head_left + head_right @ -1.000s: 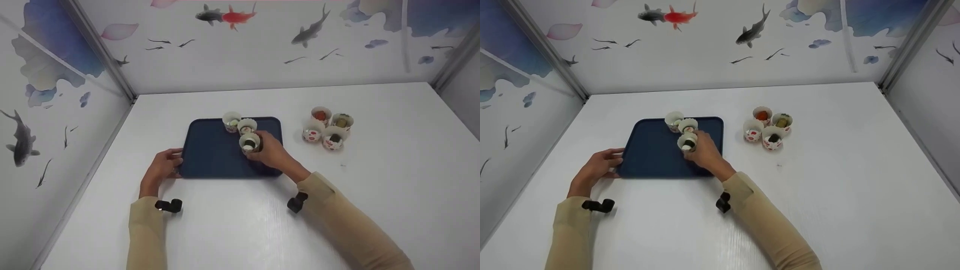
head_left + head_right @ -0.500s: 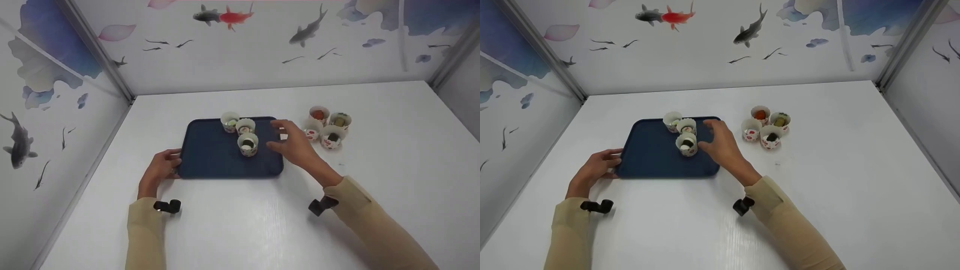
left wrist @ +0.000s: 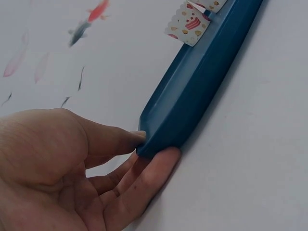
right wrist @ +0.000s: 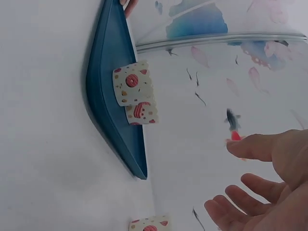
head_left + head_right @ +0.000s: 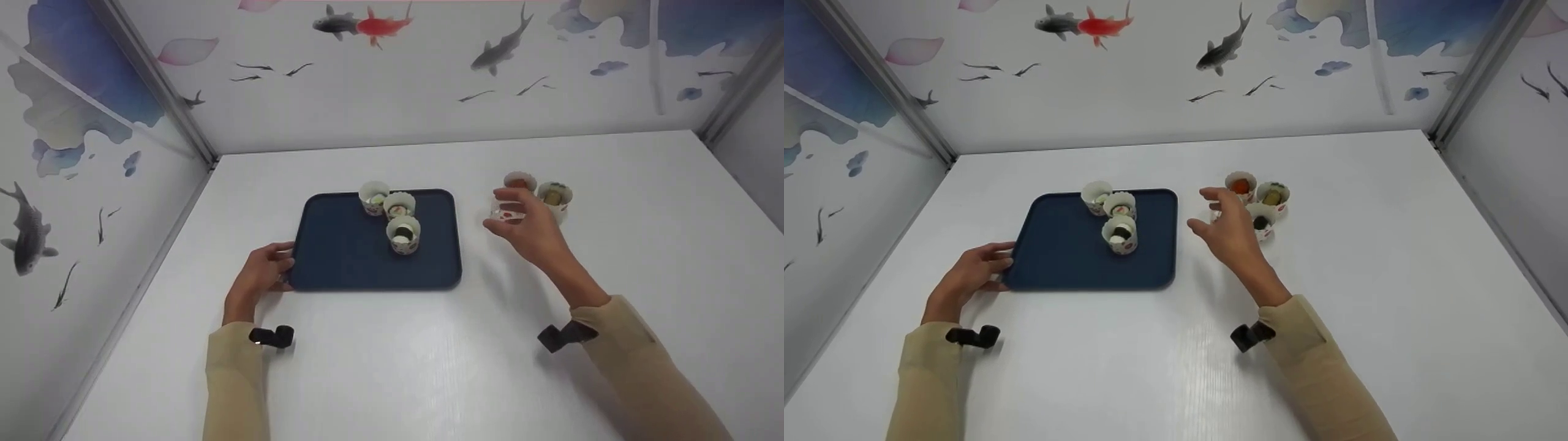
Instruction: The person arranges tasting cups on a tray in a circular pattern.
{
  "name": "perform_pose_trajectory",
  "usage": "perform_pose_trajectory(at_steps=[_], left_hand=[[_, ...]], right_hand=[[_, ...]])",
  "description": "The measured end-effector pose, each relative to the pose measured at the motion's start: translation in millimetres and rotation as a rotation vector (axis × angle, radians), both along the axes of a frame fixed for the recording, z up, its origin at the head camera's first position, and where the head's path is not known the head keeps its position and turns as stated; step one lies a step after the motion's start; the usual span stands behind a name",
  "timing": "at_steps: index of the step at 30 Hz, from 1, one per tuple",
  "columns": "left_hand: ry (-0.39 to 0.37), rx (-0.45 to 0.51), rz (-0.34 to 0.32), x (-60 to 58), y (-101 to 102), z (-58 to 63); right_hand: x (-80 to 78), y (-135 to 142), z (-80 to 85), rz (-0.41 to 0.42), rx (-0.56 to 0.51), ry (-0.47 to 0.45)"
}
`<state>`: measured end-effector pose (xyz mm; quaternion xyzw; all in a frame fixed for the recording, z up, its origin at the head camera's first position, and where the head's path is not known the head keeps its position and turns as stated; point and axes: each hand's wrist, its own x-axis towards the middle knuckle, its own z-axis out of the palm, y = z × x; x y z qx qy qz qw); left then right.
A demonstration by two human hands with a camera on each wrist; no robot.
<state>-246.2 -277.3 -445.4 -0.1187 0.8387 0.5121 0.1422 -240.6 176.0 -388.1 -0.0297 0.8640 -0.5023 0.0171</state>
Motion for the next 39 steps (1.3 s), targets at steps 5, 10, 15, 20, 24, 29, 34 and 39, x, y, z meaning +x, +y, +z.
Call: perform_pose_trajectory(at_steps=[5,10,15,20,24,29,34,39], left_hand=[[0.009,-0.017,-0.004,-1.3,0.7,0.2],[0.01,-0.028,-0.014,-1.6,0.5,0.1],[0.008,-0.011,-0.01,-1.1,0.1,0.0],[0.004,0.001,-0.008,-0.6,-0.6,-0.9],[0.003,-0.003,-0.007,-0.2,-1.3,-0.3],[0.002,0.008,0.0,-0.3,-1.0,1.4],[-0.01,0.013,0.004,-0.1,-0.2,0.7],[-0.018,0.014,0.009,-0.4,-0.6,-1.2]], right_hand=[[-1.8,15.7,-0.9,-0.021,0.027,-0.062],[-3.9,25.2,-5.0,-0.079,0.056,-0.059],[-6.4,32.1,-10.7,-0.104,0.075,-0.041],[-10.3,41.4,-16.4,-0.119,0.077,-0.04],[-13.5,49.9,-19.8,-0.122,0.084,-0.017],[-17.8,58.3,-25.6,-0.143,0.087,0.019],[-19.6,64.0,-28.6,-0.187,0.085,0.016],[-20.3,68.4,-27.0,-0.239,0.092,-0.021]])
